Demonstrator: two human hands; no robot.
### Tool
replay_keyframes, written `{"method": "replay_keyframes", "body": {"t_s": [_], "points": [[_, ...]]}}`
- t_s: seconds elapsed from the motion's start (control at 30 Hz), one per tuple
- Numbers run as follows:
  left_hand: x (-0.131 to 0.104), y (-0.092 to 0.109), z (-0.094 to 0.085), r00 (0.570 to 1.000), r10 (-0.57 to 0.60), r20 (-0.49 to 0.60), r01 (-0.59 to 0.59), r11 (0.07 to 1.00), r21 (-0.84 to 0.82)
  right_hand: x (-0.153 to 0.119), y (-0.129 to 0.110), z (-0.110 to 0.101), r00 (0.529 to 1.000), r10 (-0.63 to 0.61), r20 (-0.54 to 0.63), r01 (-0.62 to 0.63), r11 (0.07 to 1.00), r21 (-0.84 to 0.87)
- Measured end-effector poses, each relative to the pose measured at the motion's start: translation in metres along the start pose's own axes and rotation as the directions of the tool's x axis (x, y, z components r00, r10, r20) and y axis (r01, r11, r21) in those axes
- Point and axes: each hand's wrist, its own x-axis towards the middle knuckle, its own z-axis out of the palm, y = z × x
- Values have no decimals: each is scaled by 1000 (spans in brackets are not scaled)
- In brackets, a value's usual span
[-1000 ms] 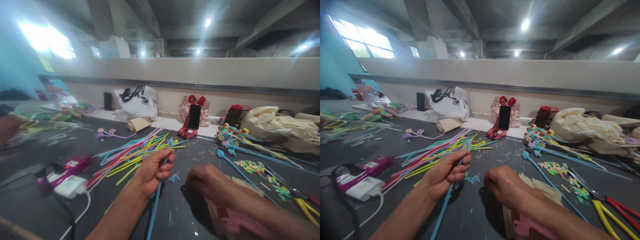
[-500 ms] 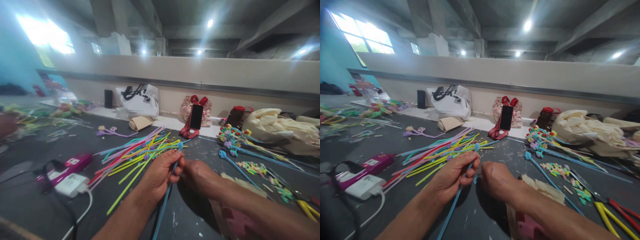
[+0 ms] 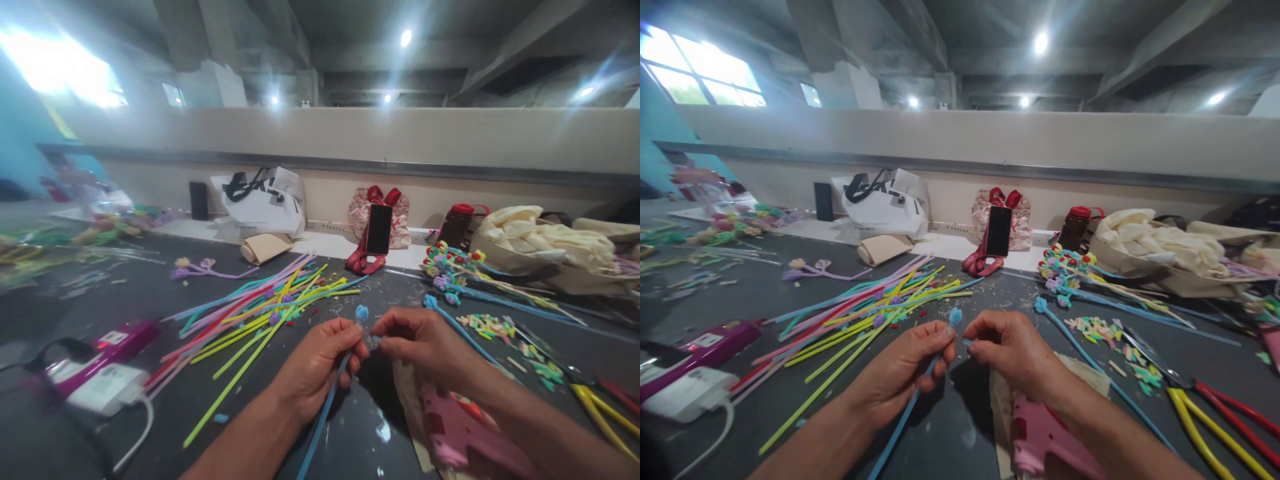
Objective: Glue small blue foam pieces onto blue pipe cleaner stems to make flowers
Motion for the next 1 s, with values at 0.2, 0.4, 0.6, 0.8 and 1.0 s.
{"method": "replay_keyframes", "body": {"t_s": [0.2, 0.4, 0.6, 0.8, 1.0], "points": [[0, -2, 4, 1000, -24, -14, 24, 1000, 20, -6, -1, 0, 998, -48, -32, 47, 998, -37], [-1, -5, 6, 1000, -22, -16, 22, 1000, -14, -8, -8, 5, 994, -53, -91, 42, 991, -124], [-1, -8, 10, 999, 17, -36, -18, 999, -29, -9, -10, 4, 989, -53, -136, 34, 990, -139], [1, -12, 12, 998, -11, -54, 8, 999, -54, -11, -10, 3, 991, -19, -129, 9, 997, -81], [-1, -11, 12, 999, -22, -36, 22, 1000, -4, -11, -10, 4, 989, -16, -146, 7, 998, -66]]}}
